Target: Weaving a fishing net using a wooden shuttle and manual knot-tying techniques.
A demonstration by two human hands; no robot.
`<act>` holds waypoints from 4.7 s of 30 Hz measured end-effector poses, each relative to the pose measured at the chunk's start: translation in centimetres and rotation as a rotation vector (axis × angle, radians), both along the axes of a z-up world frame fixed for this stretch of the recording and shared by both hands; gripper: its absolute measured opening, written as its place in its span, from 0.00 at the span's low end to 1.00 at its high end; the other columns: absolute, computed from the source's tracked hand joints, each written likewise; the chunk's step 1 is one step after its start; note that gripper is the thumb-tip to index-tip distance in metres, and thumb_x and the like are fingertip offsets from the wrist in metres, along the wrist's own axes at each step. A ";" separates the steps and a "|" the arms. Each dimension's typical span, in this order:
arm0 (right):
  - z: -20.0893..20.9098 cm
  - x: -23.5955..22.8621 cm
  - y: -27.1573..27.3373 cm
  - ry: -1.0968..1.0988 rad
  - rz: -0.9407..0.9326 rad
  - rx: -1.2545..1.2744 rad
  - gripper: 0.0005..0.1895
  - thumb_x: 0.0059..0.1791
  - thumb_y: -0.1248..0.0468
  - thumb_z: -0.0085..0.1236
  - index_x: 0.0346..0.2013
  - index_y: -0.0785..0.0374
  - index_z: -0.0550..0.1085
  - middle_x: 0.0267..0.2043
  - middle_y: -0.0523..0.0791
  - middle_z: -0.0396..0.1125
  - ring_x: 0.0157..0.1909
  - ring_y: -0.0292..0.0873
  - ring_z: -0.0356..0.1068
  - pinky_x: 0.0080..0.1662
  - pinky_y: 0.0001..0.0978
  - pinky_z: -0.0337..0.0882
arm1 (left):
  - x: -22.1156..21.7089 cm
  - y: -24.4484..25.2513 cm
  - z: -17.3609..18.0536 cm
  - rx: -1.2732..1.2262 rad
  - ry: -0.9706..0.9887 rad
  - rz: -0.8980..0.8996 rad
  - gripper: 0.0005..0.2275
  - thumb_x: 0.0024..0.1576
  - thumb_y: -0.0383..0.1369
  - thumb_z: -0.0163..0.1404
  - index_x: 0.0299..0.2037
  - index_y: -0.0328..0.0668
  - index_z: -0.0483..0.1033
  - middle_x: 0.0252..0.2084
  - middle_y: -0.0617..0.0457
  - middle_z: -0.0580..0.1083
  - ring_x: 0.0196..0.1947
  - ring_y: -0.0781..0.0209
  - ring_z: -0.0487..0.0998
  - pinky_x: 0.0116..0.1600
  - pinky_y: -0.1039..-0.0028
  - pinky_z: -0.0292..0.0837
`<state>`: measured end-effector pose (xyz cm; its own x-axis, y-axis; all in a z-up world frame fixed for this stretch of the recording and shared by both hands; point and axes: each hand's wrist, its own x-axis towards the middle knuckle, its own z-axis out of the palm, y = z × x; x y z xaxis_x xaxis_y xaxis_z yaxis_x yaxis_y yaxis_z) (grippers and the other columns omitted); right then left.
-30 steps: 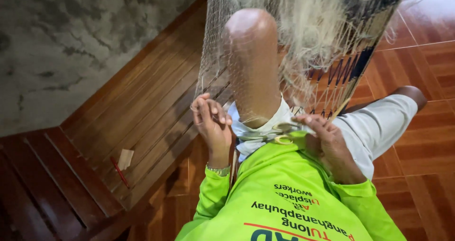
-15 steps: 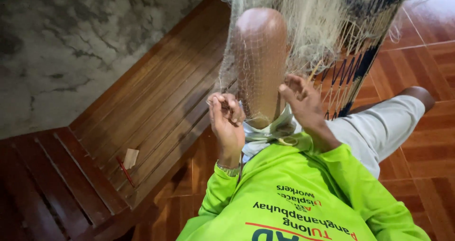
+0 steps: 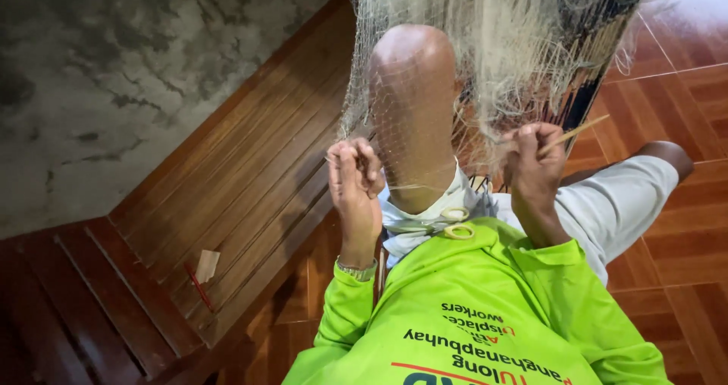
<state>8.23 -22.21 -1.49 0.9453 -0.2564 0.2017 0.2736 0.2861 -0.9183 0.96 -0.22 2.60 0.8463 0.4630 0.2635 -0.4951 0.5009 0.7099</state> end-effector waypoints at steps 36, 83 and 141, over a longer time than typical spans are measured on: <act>5.9 5.4 8.2 -0.653 -0.357 -0.361 0.15 0.59 0.70 0.44 0.27 0.64 0.63 0.20 0.46 0.57 0.23 0.40 0.55 0.39 0.32 0.63 | 2.1 -3.3 -2.0 0.010 -0.039 0.214 0.06 0.72 0.38 0.34 0.49 0.47 0.59 0.23 0.52 0.65 0.13 0.60 0.73 0.19 0.82 0.68; 1.2 2.3 1.9 -0.536 -0.311 -0.481 0.17 0.62 0.69 0.44 0.28 0.65 0.67 0.17 0.44 0.60 0.20 0.38 0.59 0.32 0.27 0.62 | -0.1 -4.2 -2.1 0.148 -0.054 0.242 0.09 0.72 0.37 0.32 0.47 0.42 0.59 0.29 0.48 0.68 0.12 0.62 0.75 0.18 0.86 0.66; 12.4 -4.1 -2.1 -0.601 0.159 -1.328 0.14 0.57 0.74 0.50 0.54 0.56 0.71 0.40 0.44 0.64 0.30 0.43 0.64 0.32 0.38 0.64 | -0.8 -4.7 0.3 0.437 -0.073 0.139 0.09 0.71 0.36 0.31 0.40 0.45 0.58 0.32 0.44 0.79 0.25 0.64 0.75 0.29 0.83 0.71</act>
<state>4.18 -24.36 10.92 0.6354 0.5246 0.5667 0.7490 -0.5974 -0.2867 0.16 -4.91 2.92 0.7563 0.4029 0.5154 -0.5925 0.0879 0.8007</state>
